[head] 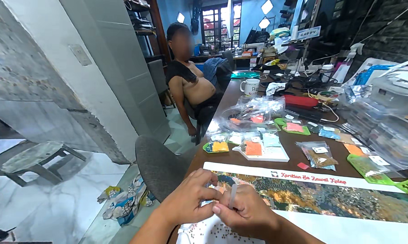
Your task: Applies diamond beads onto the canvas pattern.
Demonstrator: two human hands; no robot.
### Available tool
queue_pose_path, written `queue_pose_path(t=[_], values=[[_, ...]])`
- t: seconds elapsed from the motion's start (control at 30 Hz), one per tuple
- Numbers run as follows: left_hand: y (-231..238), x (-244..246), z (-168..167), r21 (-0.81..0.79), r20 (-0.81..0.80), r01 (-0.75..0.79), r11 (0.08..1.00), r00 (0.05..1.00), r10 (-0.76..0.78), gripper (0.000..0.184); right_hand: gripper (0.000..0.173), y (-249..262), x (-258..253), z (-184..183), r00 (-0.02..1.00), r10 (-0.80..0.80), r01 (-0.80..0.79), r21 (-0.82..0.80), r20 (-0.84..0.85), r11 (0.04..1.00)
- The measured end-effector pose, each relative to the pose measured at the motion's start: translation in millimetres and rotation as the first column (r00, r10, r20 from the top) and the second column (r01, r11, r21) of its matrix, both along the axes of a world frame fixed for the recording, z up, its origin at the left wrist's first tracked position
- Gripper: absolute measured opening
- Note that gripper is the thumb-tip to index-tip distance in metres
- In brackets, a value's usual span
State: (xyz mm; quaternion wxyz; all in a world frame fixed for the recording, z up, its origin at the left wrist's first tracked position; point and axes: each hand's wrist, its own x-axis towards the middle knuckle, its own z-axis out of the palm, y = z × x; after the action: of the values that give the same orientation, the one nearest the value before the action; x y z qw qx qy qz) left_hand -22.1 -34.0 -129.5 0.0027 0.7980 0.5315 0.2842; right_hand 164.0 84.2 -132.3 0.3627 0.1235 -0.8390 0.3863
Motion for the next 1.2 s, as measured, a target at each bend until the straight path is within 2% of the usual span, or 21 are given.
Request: queue_pose_path(t=[0.13, 0.63, 0.7, 0.8, 0.93, 1.07, 1.2], values=[[0.4, 0.4, 1.0, -0.005, 0.002, 0.006, 1.0, 1.0, -0.006, 0.052, 0.039, 0.3, 0.7, 1.2, 1.0, 0.027, -0.027, 0.01, -0.006, 1.0], [0.1, 0.6, 1.3, 0.0, -0.002, 0.002, 1.0, 1.0, -0.002, 0.049, 0.039, 0.4, -0.6, 0.4, 1.0, 0.026, -0.027, 0.046, 0.005, 0.999], [0.3, 0.7, 0.7, 0.003, -0.006, -0.005, 1.0, 1.0, 0.005, 0.046, 0.039, 0.8, 0.0, 0.8, 0.999, 0.034, -0.034, -0.006, 0.03, 0.999], [0.8, 0.7, -0.1, 0.005, -0.003, -0.013, 1.0, 1.0, 0.013, 0.037, 0.038, 3.9, -1.0, 3.2, 0.998, 0.063, -0.056, -0.201, 0.029, 0.978], [0.2, 0.2, -0.2, -0.017, -0.017, -0.017, 1.0, 1.0, 0.016, 0.034, 0.034, 7.4, -3.1, 11.4, 0.99, -0.096, 0.129, -0.399, 0.102, 0.908], [0.7, -0.8, -0.5, -0.043, -0.026, -0.009, 0.999, 1.0, 0.008, 0.036, 0.036, 14.3, -6.0, 9.4, 0.947, -0.259, 0.31, -0.332, 0.191, 0.891], [0.5, -1.2, -1.5, -0.038, -0.023, -0.011, 0.999, 1.0, 0.01, 0.036, 0.037, 16.2, -7.7, 5.7, 0.919, -0.303, 0.362, -0.235, 0.252, 0.902]])
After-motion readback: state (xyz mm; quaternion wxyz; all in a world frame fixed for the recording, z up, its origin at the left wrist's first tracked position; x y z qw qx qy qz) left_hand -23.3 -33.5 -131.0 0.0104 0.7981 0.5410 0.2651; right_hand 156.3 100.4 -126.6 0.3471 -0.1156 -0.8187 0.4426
